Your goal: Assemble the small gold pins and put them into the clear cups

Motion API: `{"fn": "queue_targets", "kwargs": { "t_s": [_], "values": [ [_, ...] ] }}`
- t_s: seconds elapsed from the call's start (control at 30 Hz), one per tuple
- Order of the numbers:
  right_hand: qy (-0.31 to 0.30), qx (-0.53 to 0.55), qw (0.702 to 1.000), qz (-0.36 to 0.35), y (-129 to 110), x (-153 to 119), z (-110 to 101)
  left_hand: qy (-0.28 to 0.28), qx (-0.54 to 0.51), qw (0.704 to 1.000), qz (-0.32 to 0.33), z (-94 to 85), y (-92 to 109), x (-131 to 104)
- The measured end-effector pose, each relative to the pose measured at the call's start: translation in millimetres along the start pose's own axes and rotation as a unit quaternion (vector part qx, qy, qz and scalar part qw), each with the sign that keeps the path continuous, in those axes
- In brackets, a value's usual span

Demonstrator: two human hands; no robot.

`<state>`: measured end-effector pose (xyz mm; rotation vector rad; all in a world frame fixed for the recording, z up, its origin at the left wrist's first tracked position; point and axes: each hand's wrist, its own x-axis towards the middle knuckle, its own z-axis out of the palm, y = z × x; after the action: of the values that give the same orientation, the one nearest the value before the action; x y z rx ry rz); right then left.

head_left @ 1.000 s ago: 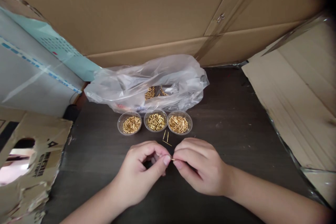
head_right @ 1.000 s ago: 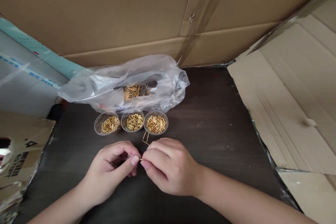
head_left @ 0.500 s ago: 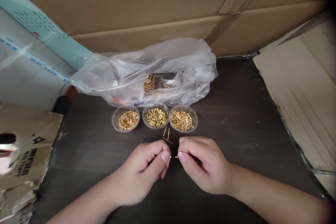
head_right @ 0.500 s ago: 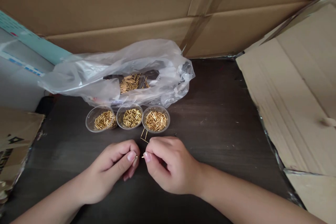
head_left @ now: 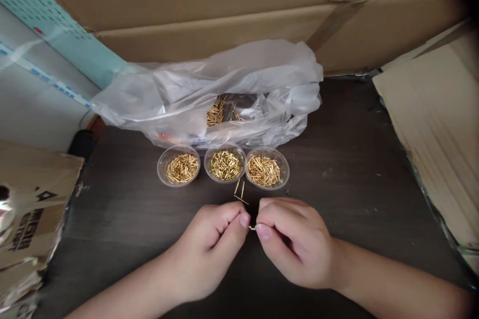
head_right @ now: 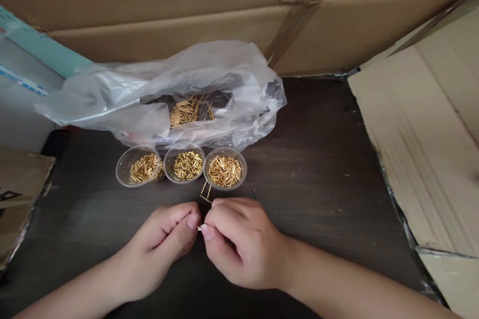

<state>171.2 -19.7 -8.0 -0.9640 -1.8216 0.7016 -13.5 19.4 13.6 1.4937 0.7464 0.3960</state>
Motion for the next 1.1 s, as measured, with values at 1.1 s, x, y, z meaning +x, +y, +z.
{"fn": "queue_targets", "kwargs": {
  "t_s": [1.1],
  "values": [
    [0.004, -0.083, 0.996, -0.015, 0.9, -2.5, 0.1, 0.03, -0.037, 0.999, -0.019, 6.0, 0.3, 1.5]
  ]
}}
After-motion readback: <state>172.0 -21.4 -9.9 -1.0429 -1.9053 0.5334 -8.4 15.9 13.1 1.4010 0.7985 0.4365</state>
